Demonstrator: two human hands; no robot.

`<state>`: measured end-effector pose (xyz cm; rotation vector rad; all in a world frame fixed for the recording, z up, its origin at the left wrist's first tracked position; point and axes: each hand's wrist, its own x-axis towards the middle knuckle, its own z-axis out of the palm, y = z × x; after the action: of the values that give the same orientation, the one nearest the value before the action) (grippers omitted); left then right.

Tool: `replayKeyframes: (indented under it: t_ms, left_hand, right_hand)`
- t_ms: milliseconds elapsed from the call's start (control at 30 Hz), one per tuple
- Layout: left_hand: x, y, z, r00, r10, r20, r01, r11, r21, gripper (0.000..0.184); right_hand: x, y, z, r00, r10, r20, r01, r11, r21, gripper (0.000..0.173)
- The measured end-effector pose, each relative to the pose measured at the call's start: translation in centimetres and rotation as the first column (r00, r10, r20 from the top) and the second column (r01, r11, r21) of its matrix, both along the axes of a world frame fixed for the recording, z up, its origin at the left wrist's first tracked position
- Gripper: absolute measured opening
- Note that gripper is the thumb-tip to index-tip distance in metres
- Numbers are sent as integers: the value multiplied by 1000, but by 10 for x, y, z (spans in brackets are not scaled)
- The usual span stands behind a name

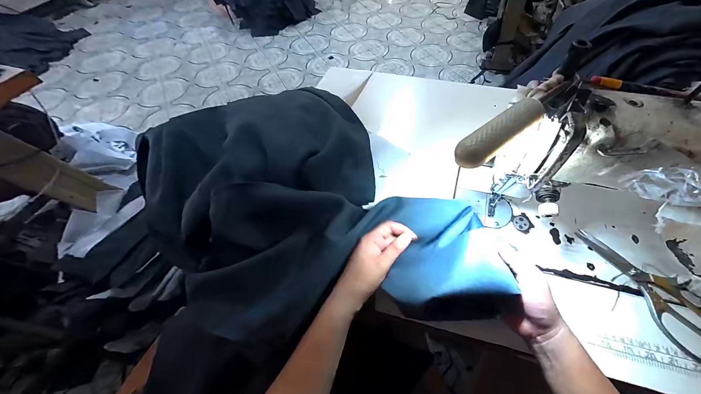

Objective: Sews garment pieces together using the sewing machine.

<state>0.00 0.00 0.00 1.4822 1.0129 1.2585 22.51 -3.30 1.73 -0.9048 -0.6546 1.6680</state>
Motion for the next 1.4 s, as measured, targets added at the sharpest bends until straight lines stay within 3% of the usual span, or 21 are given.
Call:
replayKeyframes:
  t_ms: [33, 67, 133, 167, 233, 300, 333, 367, 400, 433, 467, 500, 533, 567, 600, 700, 767, 833, 1000, 1133, 1400]
  left_hand:
    - [4, 3, 2, 973, 95, -211, -81, 994, 74, 23]
    - [7, 1, 7, 943, 75, -325, -35, 991, 126, 31]
    - [13, -7, 20, 907, -229, -354, 266, 962, 60, 36]
    - [15, -8, 25, 859, -432, -276, 438, 898, -44, 30]
    - [8, 0, 32, 743, -664, 81, 668, 731, -138, 10]
    - [-9, 7, 45, 626, -731, 272, 779, 608, -156, 11]
    - [-15, 12, 51, 546, -818, 180, 837, 525, -154, 19]
    - [-15, 14, 60, 500, -864, -59, 845, 502, -187, 30]
    - [-9, 11, 72, 449, -795, -408, 786, 568, -243, 36]
    - [2, 3, 82, 328, -593, -735, 666, 697, -266, 36]
    - [16, -5, 80, 223, -316, -922, 537, 830, -154, 30]
    - [24, -8, 61, 265, 11, -964, 468, 873, 139, 22]
    - [25, -4, 37, 372, 299, -879, 445, 773, 452, 14]
    - [25, 2, 21, 455, 431, -779, 450, 643, 619, 13]
    - [23, 4, 12, 506, 454, -733, 489, 549, 678, 14]
    - [19, -13, 4, 465, 353, -812, 668, 462, 584, 22]
    - [20, -21, 5, 417, 273, -867, 715, 490, 498, 22]
    - [21, -22, 6, 395, 169, -903, 722, 550, 419, 16]
    - [22, -16, 7, 396, 5, -918, 703, 642, 306, 6]
    - [30, -20, 2, 420, -27, -907, 638, 720, 274, 44]
    - [28, -18, -13, 553, -108, -826, 575, 766, 285, 44]
  right_hand:
    - [0, 5, 6, 994, 31, 105, -36, 999, 41, 33]
    - [1, 8, 12, 977, 79, 196, -96, 992, 77, 28]
    - [7, 13, 17, 913, 244, 327, -298, 947, 124, 14]
    - [12, 15, 16, 848, 363, 386, -441, 887, 135, 5]
    - [29, 25, 14, 578, 617, 535, -771, 627, 111, 20]
    - [40, 36, 21, 200, 670, 714, -939, 338, -54, 30]
    - [42, 39, 29, 36, 604, 796, -946, 277, -167, 32]
    - [42, 37, 41, -79, 502, 862, -921, 294, -255, 30]
    - [41, 34, 52, -166, 341, 925, -882, 369, -294, 23]
    - [38, 29, 54, -262, 103, 959, -832, 480, -279, 21]
    - [36, 26, 49, -324, -103, 940, -782, 588, -205, 26]
    - [33, 24, 40, -347, -241, 907, -737, 668, -105, 33]
    - [30, 22, 34, -377, -237, 895, -685, 722, -97, 41]
    - [30, 21, 25, -369, -240, 898, -658, 750, -70, 44]
    - [33, 20, 16, -335, -268, 903, -656, 754, -20, 42]
    - [46, 5, -7, -121, -421, 899, -746, 636, 197, 26]
    - [56, -1, -28, 58, -598, 799, -788, 464, 405, 25]
    - [56, -4, -38, 133, -686, 716, -773, 380, 508, 27]
    - [54, -15, -37, 118, -683, 721, -783, 382, 490, 30]
    - [51, -22, -41, 109, -694, 711, -758, 404, 511, 27]
    - [48, -30, -49, 126, -711, 692, -720, 414, 557, 25]
